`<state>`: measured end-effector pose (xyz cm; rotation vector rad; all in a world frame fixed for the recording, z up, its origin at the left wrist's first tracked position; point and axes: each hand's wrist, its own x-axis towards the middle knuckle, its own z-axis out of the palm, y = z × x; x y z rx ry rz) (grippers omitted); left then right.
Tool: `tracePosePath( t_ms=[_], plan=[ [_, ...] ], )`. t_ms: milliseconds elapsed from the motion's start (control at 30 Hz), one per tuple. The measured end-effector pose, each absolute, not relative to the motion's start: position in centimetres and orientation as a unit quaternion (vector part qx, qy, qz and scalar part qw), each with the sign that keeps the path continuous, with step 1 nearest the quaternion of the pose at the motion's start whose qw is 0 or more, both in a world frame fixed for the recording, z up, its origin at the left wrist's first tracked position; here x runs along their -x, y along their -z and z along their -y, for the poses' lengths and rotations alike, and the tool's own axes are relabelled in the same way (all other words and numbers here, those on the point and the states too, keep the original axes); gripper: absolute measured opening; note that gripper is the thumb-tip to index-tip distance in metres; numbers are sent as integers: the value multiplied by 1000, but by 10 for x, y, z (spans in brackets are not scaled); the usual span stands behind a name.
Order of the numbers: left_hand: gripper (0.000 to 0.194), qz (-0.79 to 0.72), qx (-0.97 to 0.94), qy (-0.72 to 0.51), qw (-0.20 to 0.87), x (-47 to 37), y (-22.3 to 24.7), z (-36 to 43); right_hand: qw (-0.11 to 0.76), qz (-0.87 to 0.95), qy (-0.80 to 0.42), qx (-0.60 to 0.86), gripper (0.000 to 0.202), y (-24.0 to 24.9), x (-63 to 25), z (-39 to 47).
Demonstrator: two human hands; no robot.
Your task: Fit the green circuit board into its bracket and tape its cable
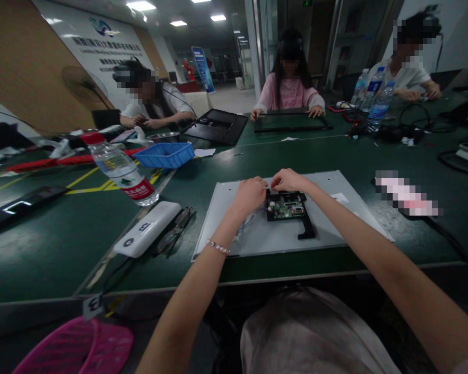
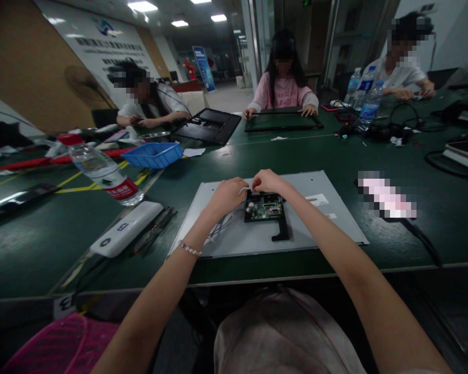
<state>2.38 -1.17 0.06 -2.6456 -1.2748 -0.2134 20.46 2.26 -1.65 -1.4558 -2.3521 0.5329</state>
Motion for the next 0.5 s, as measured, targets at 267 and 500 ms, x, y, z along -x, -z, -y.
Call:
tracePosePath(
  t_ms=[267, 500],
  plan=[
    [31, 425, 897, 87, 82, -23, -1, 10, 199, 790, -203, 542, 20, 15, -219, -33],
    [31, 440, 891, 93, 69, -18, -4, 6, 174, 790, -122, 576, 24, 27, -225, -37]
  ],
)
